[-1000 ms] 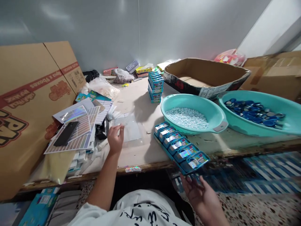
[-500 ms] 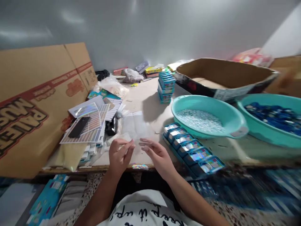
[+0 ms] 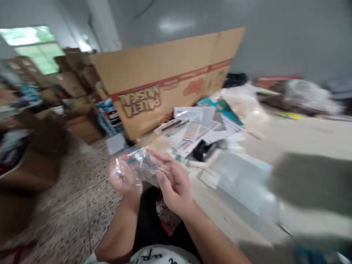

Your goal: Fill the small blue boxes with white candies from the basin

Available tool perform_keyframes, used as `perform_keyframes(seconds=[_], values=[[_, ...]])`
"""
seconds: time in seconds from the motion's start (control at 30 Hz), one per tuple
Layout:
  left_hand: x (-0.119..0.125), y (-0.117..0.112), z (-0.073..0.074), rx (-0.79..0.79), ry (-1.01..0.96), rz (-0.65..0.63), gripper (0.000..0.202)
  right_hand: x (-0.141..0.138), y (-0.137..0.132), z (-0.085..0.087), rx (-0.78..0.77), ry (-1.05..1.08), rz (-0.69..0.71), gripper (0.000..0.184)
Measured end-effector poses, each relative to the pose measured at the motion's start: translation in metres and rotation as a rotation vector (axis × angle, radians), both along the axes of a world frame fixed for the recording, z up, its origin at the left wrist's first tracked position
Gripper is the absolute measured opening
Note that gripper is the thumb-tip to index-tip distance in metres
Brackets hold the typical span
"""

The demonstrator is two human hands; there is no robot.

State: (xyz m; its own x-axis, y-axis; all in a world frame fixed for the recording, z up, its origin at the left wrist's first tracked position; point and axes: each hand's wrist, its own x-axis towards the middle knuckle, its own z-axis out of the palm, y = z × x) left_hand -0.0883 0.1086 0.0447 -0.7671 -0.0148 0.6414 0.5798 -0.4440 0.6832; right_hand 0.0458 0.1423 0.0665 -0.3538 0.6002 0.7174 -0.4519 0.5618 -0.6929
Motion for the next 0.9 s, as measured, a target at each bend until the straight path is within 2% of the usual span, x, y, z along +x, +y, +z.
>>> perform_keyframes(seconds=[0.1, 0.17, 0.2, 0.27, 0.33, 0.43, 0.57, 0.63, 0.7, 0.77, 0.83, 0.9], values=[[-0.034, -0.045, -0.016, 0.069, -0.227, 0.111, 0.026, -0.042, -0.008, -0.025, -0.057, -0.128, 0.19, 0.012], [-0.042, -0.079, -0.039, -0.057, -0.265, 0.17, 0.027, -0.068, -0.017, -0.051, -0.205, -0.211, 0.263, 0.02], [-0.042, -0.094, -0.052, -0.147, -0.234, 0.203, 0.027, -0.08, -0.022, -0.063, -0.292, -0.24, 0.298, 0.026], [-0.04, -0.119, -0.078, -0.302, -0.033, 0.286, 0.02, -0.099, -0.033, -0.083, -0.424, -0.283, 0.409, 0.035], [-0.038, -0.135, -0.096, -0.442, 0.157, 0.259, 0.015, -0.113, -0.043, -0.093, -0.451, -0.318, 0.548, 0.043], [-0.045, -0.147, -0.105, -0.542, 0.29, 0.187, 0.02, -0.129, -0.053, -0.102, -0.48, -0.343, 0.628, 0.053], [-0.064, -0.155, -0.107, -0.464, 0.363, 0.159, 0.02, -0.149, -0.049, -0.123, -0.642, -0.364, 0.459, 0.057], [-0.069, -0.156, -0.115, -0.443, 0.38, 0.128, 0.018, -0.156, -0.043, -0.137, -0.698, -0.39, 0.369, 0.056], [-0.071, -0.158, -0.128, -0.504, 0.366, -0.001, 0.016, -0.156, -0.039, -0.148, -0.773, -0.383, 0.352, 0.056], [-0.074, -0.159, -0.143, -0.568, 0.288, -0.119, 0.016, -0.149, -0.039, -0.154, -0.85, -0.367, 0.424, 0.059], [-0.082, -0.158, -0.154, -0.538, 0.072, -0.049, 0.022, -0.138, -0.041, -0.155, -0.873, -0.383, 0.546, 0.059], [-0.095, -0.157, -0.157, -0.463, -0.246, 0.063, 0.036, -0.128, -0.044, -0.155, -0.866, -0.427, 0.635, 0.055]])
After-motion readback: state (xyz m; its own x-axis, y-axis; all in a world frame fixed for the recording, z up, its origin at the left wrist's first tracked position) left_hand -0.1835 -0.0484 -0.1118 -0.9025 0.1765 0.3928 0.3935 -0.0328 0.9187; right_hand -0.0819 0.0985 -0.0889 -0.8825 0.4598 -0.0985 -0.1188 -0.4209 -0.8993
